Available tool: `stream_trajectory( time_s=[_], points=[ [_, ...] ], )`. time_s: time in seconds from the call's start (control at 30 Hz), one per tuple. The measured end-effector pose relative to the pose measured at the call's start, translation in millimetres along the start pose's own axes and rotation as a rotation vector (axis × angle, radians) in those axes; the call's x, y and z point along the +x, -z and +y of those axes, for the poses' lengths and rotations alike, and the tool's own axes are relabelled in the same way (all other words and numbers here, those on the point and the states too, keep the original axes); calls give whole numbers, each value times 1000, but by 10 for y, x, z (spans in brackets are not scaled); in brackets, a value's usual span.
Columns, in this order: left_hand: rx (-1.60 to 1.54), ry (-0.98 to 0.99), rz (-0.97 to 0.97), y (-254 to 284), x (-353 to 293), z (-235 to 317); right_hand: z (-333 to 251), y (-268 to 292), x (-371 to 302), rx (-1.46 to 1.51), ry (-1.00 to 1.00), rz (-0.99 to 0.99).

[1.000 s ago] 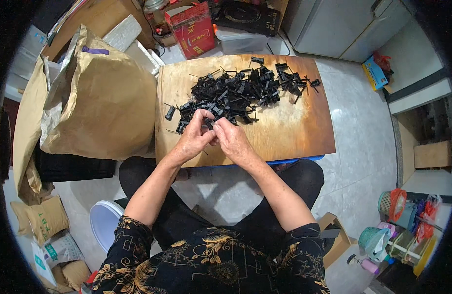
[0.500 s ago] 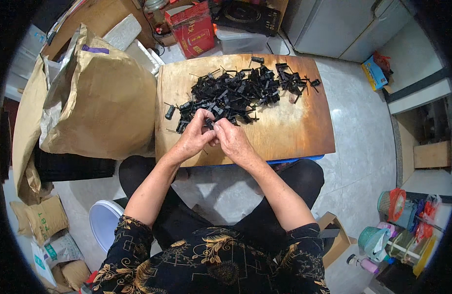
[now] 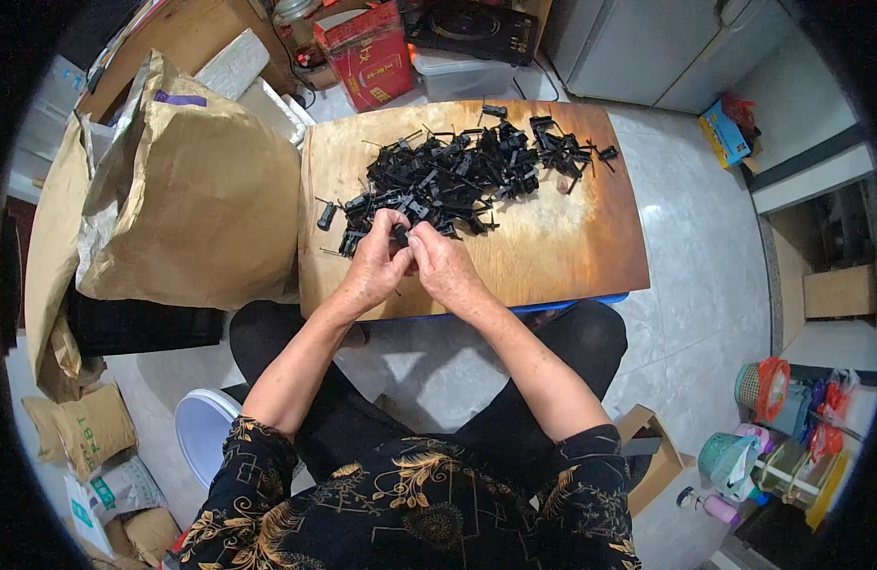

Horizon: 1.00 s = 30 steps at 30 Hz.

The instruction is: Inspecting and sorting small black plastic components from a pile on a workbench into a white bucket.

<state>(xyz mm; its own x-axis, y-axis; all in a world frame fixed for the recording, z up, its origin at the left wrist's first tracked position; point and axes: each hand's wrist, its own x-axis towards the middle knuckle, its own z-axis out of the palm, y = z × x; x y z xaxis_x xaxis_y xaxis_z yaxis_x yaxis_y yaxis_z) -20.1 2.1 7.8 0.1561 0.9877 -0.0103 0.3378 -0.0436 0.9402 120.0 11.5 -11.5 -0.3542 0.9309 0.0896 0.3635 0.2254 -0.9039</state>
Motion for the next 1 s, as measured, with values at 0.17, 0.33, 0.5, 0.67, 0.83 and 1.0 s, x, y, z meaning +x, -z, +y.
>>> stream_trajectory(
  time_s=[0.17, 0.33, 0.5, 0.67, 0.83, 1.0],
  points=[
    [186, -171, 128, -3, 16, -40, -33, -41, 6, -8, -12, 33],
    [-460, 7, 67, 62, 56, 64, -126, 73, 54, 195, -77, 102],
    [-1045, 156, -51, 219, 28, 58, -43, 149, 24, 637, -172, -28],
    [-1000, 245, -225, 246, 2, -14, -74, 229, -2, 661, -163, -77],
    [-1012, 239, -397, 182, -57, 151, -66, 318, 7, 688, -230, -228],
    [-1034, 219, -474, 177, -64, 68, -132, 385, -27, 824, -273, -288]
  ],
)
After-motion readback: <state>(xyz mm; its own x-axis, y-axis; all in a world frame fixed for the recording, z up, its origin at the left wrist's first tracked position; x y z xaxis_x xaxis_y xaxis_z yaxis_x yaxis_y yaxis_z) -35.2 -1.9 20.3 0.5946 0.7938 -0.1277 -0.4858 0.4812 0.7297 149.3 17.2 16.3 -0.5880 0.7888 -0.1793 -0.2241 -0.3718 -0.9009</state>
